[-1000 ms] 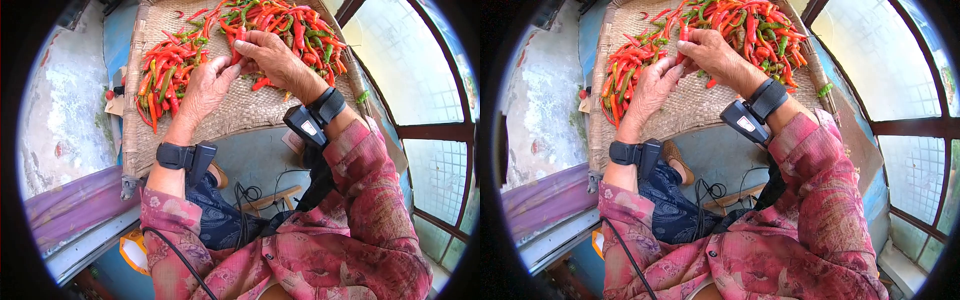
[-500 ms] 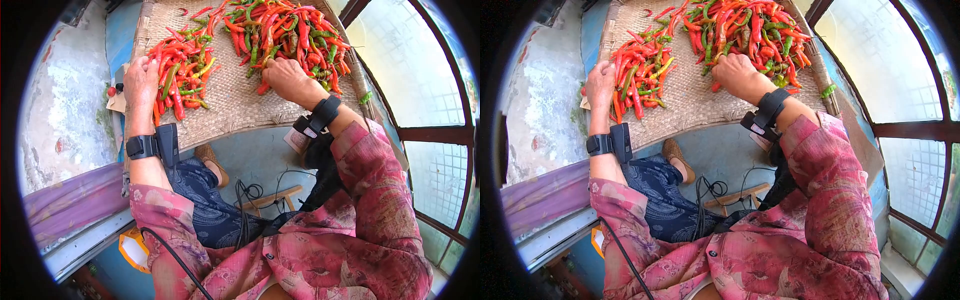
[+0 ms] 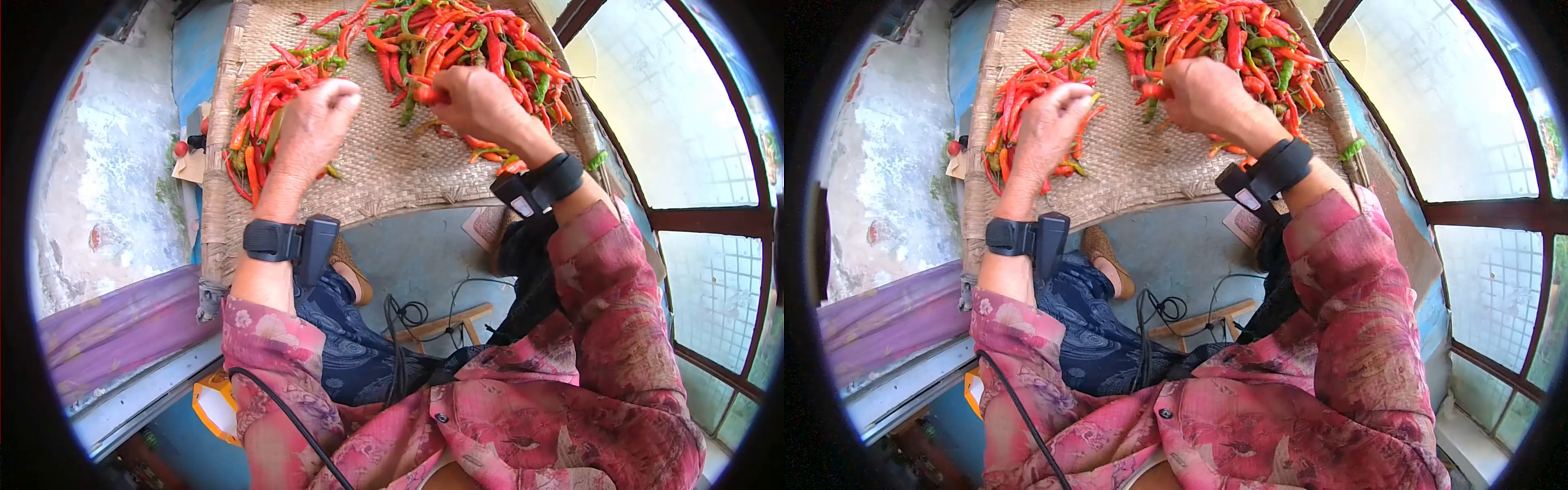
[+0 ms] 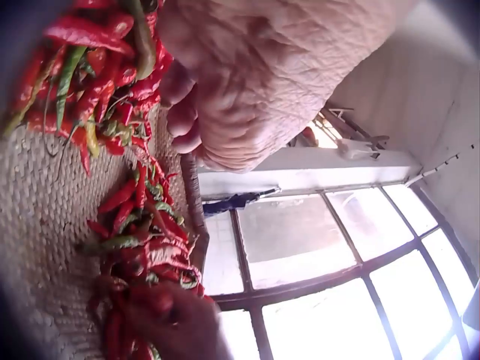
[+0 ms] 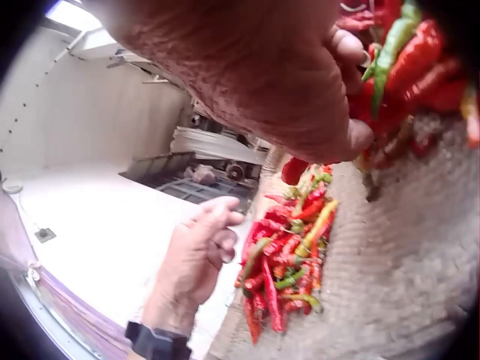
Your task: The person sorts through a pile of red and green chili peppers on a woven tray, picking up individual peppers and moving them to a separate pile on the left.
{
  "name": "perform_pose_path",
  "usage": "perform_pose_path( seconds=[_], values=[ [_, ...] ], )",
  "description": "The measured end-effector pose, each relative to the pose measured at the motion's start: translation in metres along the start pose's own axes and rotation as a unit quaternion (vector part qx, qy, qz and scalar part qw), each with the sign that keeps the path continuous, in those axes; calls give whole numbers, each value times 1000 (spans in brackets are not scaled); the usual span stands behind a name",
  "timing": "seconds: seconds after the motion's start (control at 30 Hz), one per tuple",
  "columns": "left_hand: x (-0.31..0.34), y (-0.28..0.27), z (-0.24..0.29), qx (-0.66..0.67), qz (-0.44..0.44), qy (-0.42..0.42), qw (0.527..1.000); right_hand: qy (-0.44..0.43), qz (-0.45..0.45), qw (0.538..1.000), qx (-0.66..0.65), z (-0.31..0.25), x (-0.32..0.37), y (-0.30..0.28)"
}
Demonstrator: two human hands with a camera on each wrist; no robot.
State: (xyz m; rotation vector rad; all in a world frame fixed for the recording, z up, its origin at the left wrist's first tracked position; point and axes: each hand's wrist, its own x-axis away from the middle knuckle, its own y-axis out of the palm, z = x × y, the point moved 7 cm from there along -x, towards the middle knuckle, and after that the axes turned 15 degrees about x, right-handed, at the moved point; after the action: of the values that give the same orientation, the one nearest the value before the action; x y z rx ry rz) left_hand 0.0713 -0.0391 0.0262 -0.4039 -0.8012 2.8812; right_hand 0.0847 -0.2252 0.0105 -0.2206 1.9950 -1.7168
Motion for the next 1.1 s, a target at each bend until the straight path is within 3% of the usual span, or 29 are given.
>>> perform_pose_path(
  seconds=[0.07,0.17,0.27,0.4,0.5,0.53,0.6,0.67,0.73,0.8,0.87,0.9,0.93,0.97,1.0,1.07,1.1],
  values=[
    [6,30,4,30,-85,-3,996,30,6,994,-101,10,-1,-16],
    [13,59,16,94,-109,13,990,74,9,981,-177,11,-2,-31],
    [14,71,26,125,-106,16,986,100,-19,963,-251,9,-2,-28],
    [9,74,20,185,-113,-79,973,101,-36,942,-318,8,-2,-24],
    [1,62,9,198,-82,-100,972,129,1,875,-466,10,-2,-22],
    [-2,54,10,199,-83,-101,971,130,1,875,-466,12,-3,-20],
    [-7,15,7,60,30,-103,992,162,100,886,-423,28,-4,-24],
    [-11,-24,1,-76,111,-26,991,163,104,893,-406,32,-5,-20],
    [-12,-57,-13,-209,158,-18,965,191,105,859,-463,34,-4,-16],
    [-6,-70,-26,-161,180,-41,970,188,95,867,-451,34,-6,-14],
    [1,-77,-8,-343,254,61,902,185,85,875,-440,31,-8,-11],
    [-1,-71,-9,-287,213,28,934,170,59,873,-453,25,-9,-11],
    [1,-62,-3,-287,214,27,933,154,33,871,-466,16,-9,-12],
    [-1,-39,-6,-149,115,6,982,155,9,833,-531,7,-8,-9],
    [-1,-14,-4,-6,15,-16,1000,152,7,834,-531,1,-10,-8],
    [8,23,6,78,-48,-15,996,124,-2,785,-607,-16,-14,1],
    [10,32,21,41,-110,23,993,105,-11,803,-586,-22,-18,3]
  ],
)
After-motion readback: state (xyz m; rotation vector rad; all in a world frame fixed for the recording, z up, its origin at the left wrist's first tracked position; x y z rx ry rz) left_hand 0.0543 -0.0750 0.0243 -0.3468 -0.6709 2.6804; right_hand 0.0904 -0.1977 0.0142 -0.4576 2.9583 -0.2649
